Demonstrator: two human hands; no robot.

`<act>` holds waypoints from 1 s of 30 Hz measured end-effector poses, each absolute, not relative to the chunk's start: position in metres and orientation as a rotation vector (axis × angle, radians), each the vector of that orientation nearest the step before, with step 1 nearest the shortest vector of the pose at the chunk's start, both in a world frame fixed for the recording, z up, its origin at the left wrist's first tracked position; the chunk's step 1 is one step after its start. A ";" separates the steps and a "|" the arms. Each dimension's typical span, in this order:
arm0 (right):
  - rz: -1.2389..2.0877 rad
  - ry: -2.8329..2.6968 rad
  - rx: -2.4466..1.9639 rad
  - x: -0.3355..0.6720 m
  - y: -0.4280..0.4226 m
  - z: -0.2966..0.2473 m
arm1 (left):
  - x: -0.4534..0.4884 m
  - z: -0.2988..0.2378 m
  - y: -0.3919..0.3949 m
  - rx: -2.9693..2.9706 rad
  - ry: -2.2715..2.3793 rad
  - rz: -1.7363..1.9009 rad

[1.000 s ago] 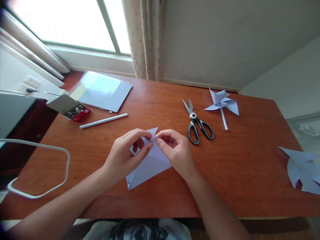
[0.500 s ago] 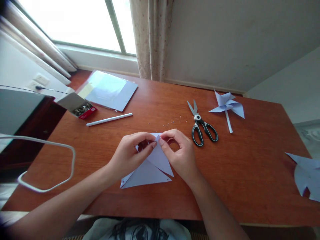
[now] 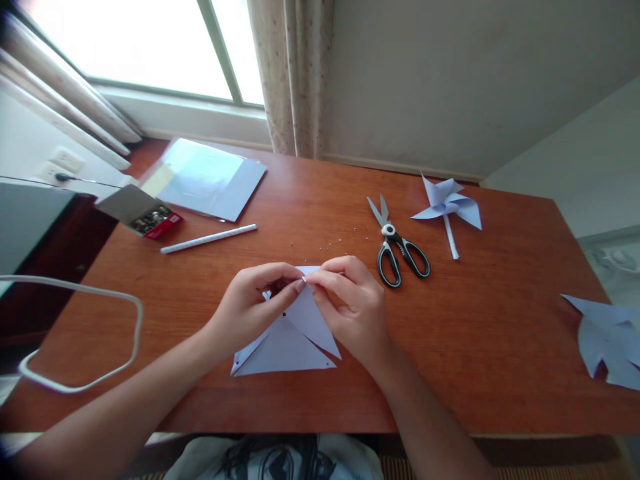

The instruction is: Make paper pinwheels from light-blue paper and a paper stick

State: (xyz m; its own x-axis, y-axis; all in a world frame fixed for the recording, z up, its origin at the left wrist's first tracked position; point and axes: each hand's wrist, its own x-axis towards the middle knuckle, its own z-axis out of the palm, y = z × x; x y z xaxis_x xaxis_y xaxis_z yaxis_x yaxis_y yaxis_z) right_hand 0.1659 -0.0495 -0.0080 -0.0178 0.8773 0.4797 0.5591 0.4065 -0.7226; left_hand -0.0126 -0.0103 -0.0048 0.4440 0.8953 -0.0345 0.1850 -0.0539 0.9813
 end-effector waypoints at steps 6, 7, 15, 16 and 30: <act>0.278 -1.796 -1.238 0.167 -0.050 -0.010 | -0.014 -0.007 -0.008 1.252 0.886 0.730; 0.264 -1.802 -1.235 0.167 -0.050 -0.009 | -0.015 -0.007 -0.008 1.237 0.885 0.726; 0.290 -1.786 -1.242 0.167 -0.050 -0.007 | -0.015 -0.005 -0.008 1.206 0.887 0.707; 0.302 -1.779 -1.249 0.167 -0.050 -0.007 | -0.015 -0.005 -0.008 1.202 0.891 0.705; 0.276 -1.756 -1.199 0.165 -0.049 -0.006 | -0.015 -0.008 -0.010 1.537 0.919 0.803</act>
State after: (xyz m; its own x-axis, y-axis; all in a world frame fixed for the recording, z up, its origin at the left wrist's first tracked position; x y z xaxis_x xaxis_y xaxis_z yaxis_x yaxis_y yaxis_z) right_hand 0.1652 -0.0493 -0.0056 -0.0600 0.8143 0.5773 0.5981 0.4923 -0.6323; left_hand -0.0145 -0.0097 -0.0078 0.4656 0.8849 0.0101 0.1285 -0.0789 0.9886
